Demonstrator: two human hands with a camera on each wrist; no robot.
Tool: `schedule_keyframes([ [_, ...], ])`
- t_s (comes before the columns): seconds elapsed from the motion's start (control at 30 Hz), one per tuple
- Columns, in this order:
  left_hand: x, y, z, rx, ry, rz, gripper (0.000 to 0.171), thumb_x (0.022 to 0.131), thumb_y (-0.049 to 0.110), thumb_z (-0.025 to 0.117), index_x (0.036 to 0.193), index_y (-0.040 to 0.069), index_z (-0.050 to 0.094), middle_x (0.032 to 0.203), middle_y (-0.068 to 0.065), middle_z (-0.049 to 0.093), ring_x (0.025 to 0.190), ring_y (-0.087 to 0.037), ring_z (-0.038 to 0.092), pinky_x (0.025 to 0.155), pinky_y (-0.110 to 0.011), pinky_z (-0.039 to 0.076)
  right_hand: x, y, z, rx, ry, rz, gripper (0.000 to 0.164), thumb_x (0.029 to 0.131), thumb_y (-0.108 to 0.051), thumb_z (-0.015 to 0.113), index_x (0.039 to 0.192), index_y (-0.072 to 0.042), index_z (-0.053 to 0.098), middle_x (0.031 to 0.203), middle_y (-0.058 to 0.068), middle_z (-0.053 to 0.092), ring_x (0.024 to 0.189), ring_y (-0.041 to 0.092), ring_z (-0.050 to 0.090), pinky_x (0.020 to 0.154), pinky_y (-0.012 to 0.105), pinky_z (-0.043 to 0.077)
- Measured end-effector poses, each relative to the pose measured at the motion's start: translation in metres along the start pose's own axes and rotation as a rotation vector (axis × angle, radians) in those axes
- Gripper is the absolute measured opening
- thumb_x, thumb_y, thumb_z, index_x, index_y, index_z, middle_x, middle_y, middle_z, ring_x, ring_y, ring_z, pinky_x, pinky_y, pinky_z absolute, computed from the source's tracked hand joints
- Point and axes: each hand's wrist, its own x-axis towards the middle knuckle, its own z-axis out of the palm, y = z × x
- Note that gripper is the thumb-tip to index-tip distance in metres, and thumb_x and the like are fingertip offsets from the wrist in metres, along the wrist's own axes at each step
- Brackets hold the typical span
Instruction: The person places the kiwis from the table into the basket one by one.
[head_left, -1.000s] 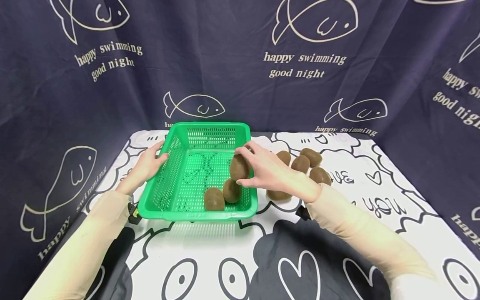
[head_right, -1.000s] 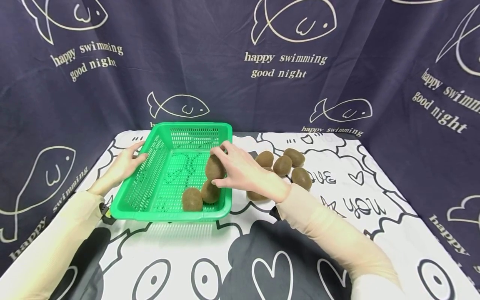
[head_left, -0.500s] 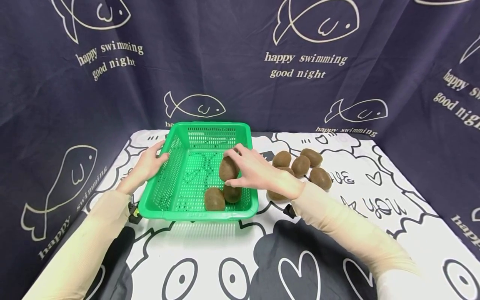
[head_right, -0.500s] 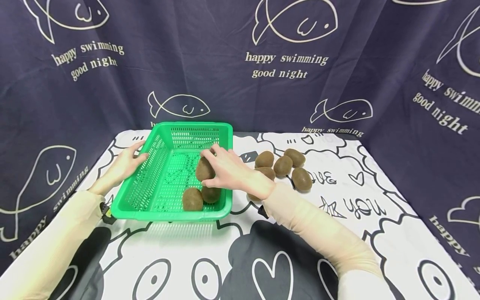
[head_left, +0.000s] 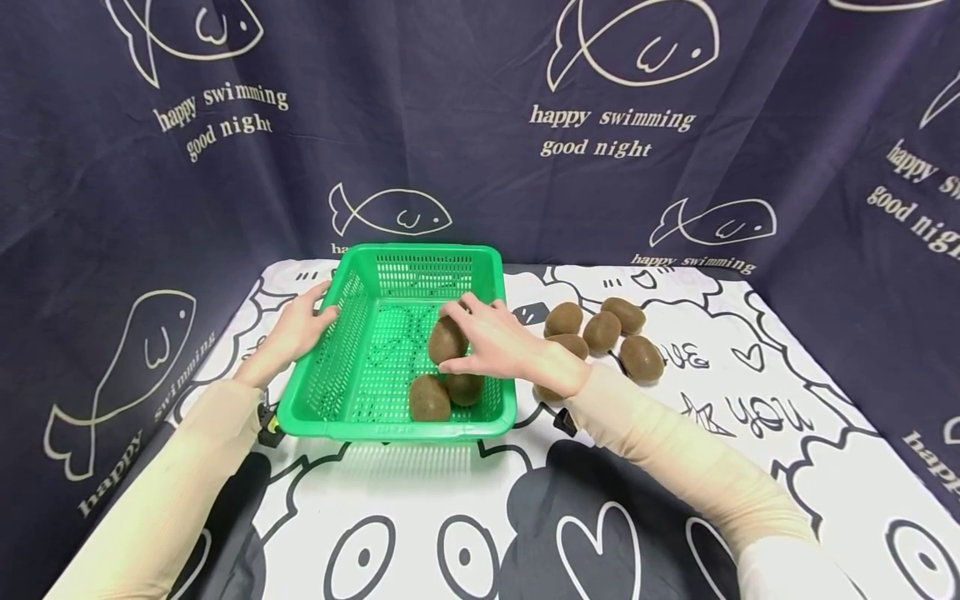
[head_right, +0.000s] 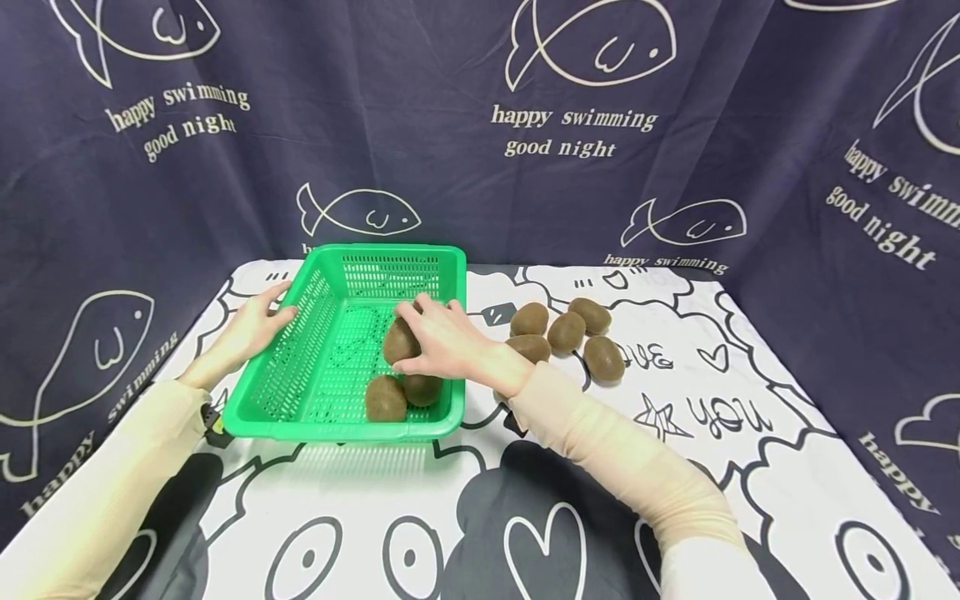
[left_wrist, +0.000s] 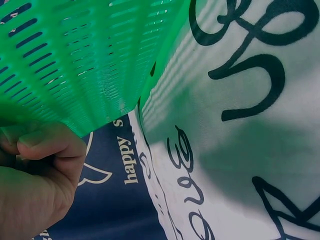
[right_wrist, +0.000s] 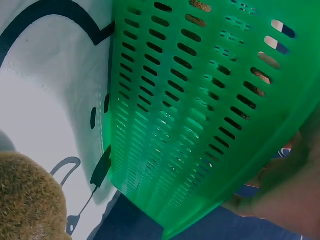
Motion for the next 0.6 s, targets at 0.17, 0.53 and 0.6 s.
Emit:
schedule_keyframes([
  [0.17, 0.0008, -0.0006, -0.0004, 0.013, 0.000, 0.001, 0.060, 0.096, 0.019, 0.042, 0.150, -0.001, 0.026, 0.146, -0.031, 0.040, 0.114, -0.046, 0.059, 0.095, -0.054, 0.049, 0.0009, -0.0001, 0.0004, -0.001, 0.007, 0.006, 0.063, 0.078, -0.050, 0.074, 0.125, -0.014, 0.051, 0.110, 0.007, 0.055, 0.093, 0.019, 0.058, 0.084, 0.045, 0.045],
  [0.53, -0.0007, -0.0008, 0.0000, 0.014, -0.002, 0.000, 0.061, 0.096, 0.019, 0.042, 0.151, 0.000, 0.024, 0.146, -0.031, 0.039, 0.114, -0.047, 0.058, 0.100, -0.055, 0.045, -0.0007, 0.0008, 0.0036, -0.010, 0.018, 0.003, 0.064, 0.077, -0.051, 0.074, 0.125, -0.014, 0.052, 0.108, 0.007, 0.054, 0.091, 0.019, 0.057, 0.080, 0.044, 0.046],
  [0.6, -0.0006, -0.0003, 0.0000, 0.014, -0.004, -0.004, 0.061, 0.097, 0.019, 0.042, 0.151, 0.000, 0.024, 0.146, -0.031, 0.039, 0.114, -0.047, 0.058, 0.099, -0.055, 0.045, -0.0011, 0.0012, 0.0039, -0.012, 0.020, 0.004, 0.064, 0.077, -0.051, 0.074, 0.124, -0.014, 0.052, 0.108, 0.007, 0.054, 0.090, 0.019, 0.056, 0.080, 0.044, 0.045],
])
